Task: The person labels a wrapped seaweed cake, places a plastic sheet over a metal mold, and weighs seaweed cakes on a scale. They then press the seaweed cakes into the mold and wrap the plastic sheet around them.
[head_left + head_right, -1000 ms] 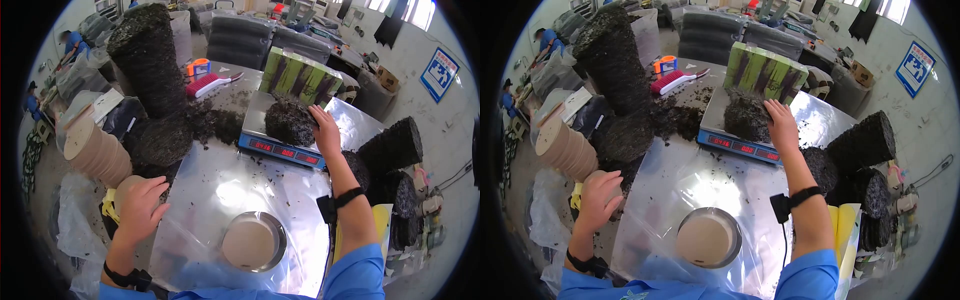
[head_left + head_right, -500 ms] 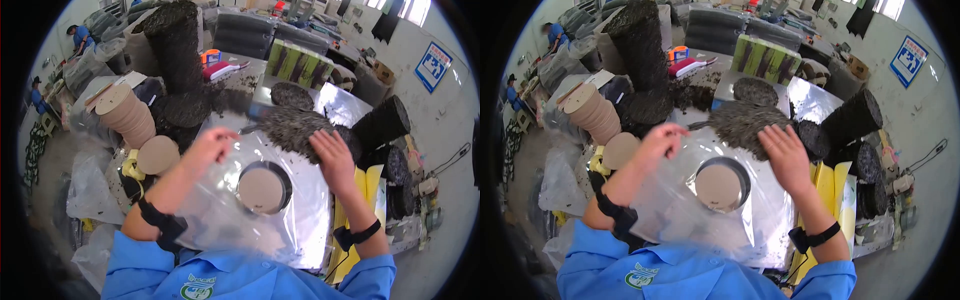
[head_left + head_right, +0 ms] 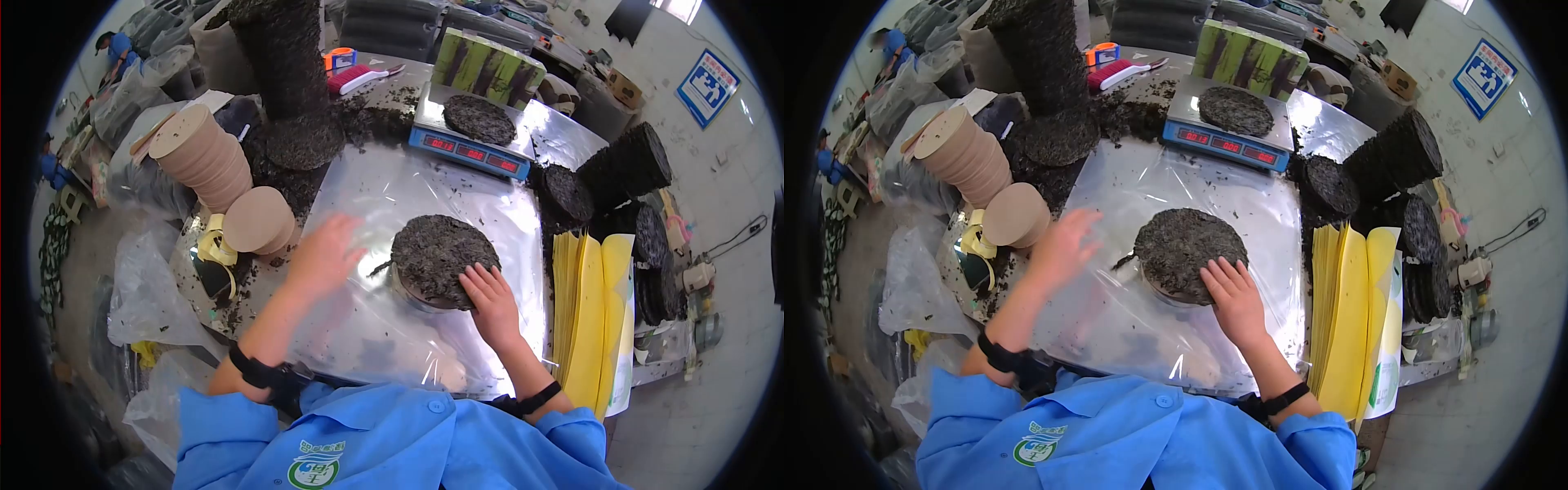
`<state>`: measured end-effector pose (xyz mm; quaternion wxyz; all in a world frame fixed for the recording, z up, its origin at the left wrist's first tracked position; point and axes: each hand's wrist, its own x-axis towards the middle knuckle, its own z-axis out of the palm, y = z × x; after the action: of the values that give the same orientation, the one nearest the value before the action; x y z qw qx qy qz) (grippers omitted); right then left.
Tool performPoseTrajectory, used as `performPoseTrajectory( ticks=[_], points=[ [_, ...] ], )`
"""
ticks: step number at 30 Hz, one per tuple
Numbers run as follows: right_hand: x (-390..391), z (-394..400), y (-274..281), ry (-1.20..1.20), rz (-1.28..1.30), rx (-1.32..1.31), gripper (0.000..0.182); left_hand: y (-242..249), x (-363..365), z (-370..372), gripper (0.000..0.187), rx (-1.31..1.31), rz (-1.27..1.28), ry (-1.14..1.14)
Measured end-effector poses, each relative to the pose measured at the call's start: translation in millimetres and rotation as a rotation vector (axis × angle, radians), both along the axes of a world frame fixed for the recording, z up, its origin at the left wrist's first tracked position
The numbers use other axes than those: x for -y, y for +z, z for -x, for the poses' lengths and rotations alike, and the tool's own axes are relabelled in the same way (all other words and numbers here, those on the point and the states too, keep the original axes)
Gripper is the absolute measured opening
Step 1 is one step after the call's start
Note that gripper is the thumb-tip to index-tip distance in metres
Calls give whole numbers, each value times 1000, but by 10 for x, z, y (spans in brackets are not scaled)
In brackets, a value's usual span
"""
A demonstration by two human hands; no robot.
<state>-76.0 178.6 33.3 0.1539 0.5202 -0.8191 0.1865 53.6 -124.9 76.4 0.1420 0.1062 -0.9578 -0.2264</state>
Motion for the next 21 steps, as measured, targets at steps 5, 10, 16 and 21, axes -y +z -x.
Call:
performPoseTrajectory(
  ticks=[5, 10, 16, 21],
  points=[
    [11, 92, 153, -37, 114, 13, 55, -449, -397, 106, 47, 87, -578, 47],
    [30, -140, -183, 58, -148, 28, 48, -864, -456, 212, 45, -8, -807, 127],
    [-8, -100, -200, -9, -112, 71, 52, -738, -695, 319, 51, -24, -1200, 122],
    [-44, -44, -209, 2, -163, 93, 52, -373, -421, 175, 39, 208, -673, 203]
  ],
)
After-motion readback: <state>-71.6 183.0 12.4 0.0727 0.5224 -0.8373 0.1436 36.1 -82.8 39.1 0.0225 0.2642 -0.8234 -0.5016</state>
